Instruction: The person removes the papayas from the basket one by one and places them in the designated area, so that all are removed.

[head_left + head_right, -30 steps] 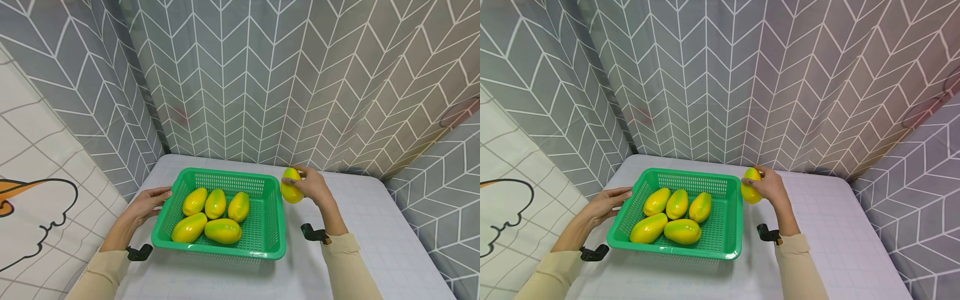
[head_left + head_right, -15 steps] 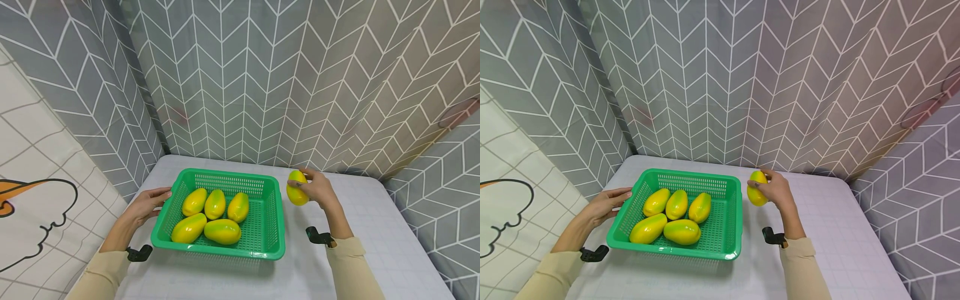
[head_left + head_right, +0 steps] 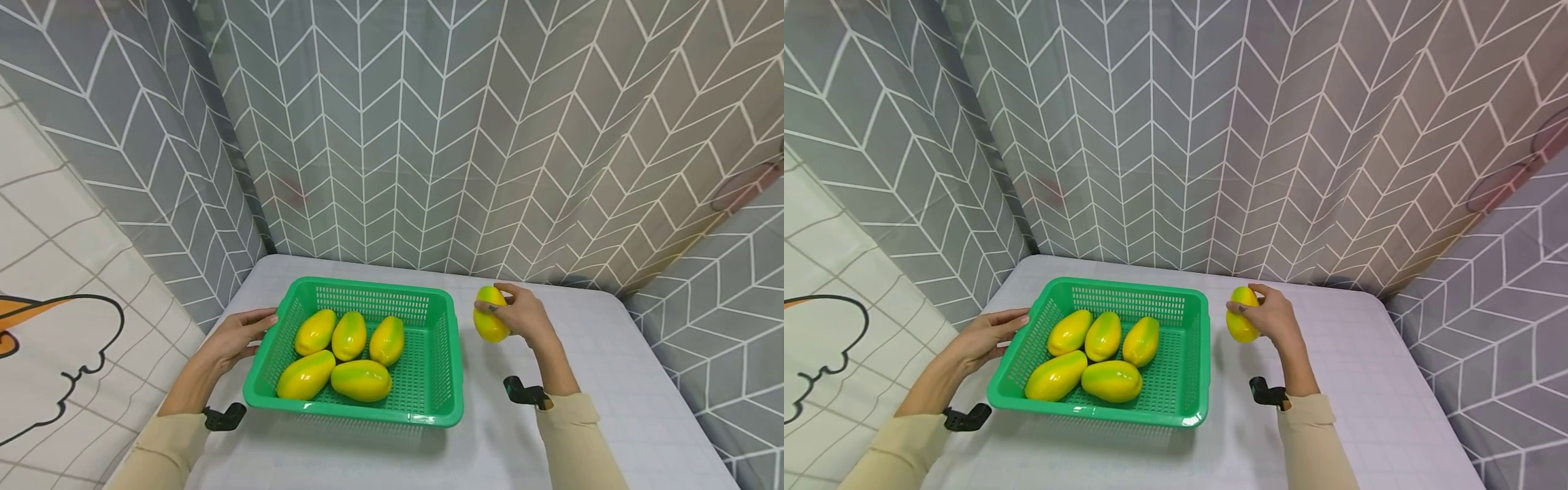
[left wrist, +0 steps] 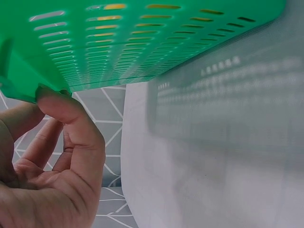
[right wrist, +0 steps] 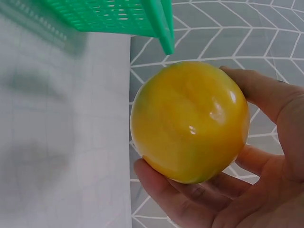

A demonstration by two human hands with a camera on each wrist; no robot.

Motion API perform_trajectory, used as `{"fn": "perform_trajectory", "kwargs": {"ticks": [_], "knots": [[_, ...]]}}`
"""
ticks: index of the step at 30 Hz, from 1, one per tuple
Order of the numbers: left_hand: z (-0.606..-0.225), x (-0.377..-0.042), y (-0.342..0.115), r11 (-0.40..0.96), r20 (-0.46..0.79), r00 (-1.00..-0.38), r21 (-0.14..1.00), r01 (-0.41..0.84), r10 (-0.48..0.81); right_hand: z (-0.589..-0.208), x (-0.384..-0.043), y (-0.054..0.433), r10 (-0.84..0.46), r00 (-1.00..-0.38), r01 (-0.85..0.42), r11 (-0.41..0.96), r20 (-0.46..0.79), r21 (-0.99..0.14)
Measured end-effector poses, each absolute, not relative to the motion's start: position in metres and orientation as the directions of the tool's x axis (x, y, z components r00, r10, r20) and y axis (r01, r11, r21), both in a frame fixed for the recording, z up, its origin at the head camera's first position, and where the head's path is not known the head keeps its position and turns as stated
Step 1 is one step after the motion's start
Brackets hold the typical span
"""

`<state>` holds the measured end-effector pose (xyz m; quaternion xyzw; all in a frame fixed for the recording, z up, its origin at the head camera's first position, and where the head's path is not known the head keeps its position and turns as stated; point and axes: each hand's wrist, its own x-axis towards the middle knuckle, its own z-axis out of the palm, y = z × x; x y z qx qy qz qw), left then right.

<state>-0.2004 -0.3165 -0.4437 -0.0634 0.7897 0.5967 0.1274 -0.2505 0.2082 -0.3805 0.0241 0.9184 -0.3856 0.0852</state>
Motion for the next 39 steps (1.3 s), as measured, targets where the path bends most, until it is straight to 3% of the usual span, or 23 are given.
{"fn": "perform_trajectory", "kwargs": {"ticks": [39], "knots": [[-0.447,-0.201,-0.318,0.282,-0.281,-0.959,0.924,-0.257,0.047,-0.423,-0.256,0.213,0.031,-0.97,0.184,0.747,-0.243,-0.639]]}}
